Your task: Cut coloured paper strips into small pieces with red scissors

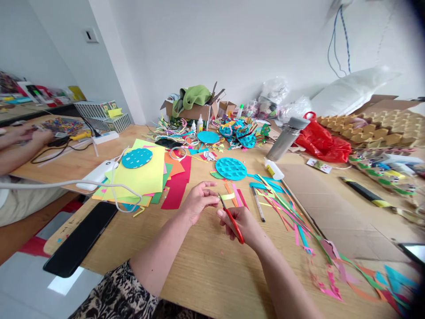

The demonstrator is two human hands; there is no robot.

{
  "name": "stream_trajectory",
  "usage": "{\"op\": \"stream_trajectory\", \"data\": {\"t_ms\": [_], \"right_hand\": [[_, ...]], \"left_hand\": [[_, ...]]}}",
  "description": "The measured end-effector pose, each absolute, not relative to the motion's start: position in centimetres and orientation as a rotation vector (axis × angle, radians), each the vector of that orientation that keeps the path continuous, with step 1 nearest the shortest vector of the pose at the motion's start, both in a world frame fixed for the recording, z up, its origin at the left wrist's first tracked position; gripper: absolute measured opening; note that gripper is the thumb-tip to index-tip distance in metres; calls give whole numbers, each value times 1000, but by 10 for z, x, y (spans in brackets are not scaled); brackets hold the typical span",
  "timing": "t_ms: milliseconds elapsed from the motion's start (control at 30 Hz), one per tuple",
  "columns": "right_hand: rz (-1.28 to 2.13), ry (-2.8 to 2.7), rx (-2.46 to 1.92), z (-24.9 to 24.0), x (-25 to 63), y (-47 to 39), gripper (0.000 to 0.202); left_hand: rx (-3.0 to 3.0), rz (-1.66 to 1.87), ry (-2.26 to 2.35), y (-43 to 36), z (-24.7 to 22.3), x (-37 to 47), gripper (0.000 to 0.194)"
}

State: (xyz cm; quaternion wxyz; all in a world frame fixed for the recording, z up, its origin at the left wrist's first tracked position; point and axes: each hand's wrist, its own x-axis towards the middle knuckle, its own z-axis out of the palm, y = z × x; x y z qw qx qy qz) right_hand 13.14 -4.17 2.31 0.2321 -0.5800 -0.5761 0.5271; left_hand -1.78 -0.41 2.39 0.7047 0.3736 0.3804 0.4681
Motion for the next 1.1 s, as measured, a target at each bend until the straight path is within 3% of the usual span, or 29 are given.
{"op": "stream_trajectory", "data": {"t_ms": [1100], "right_hand": [[1468,-1525,-1591,19,132,-41,48]], "left_hand": [[825,1050,824,-3,19,-18,55]]}}
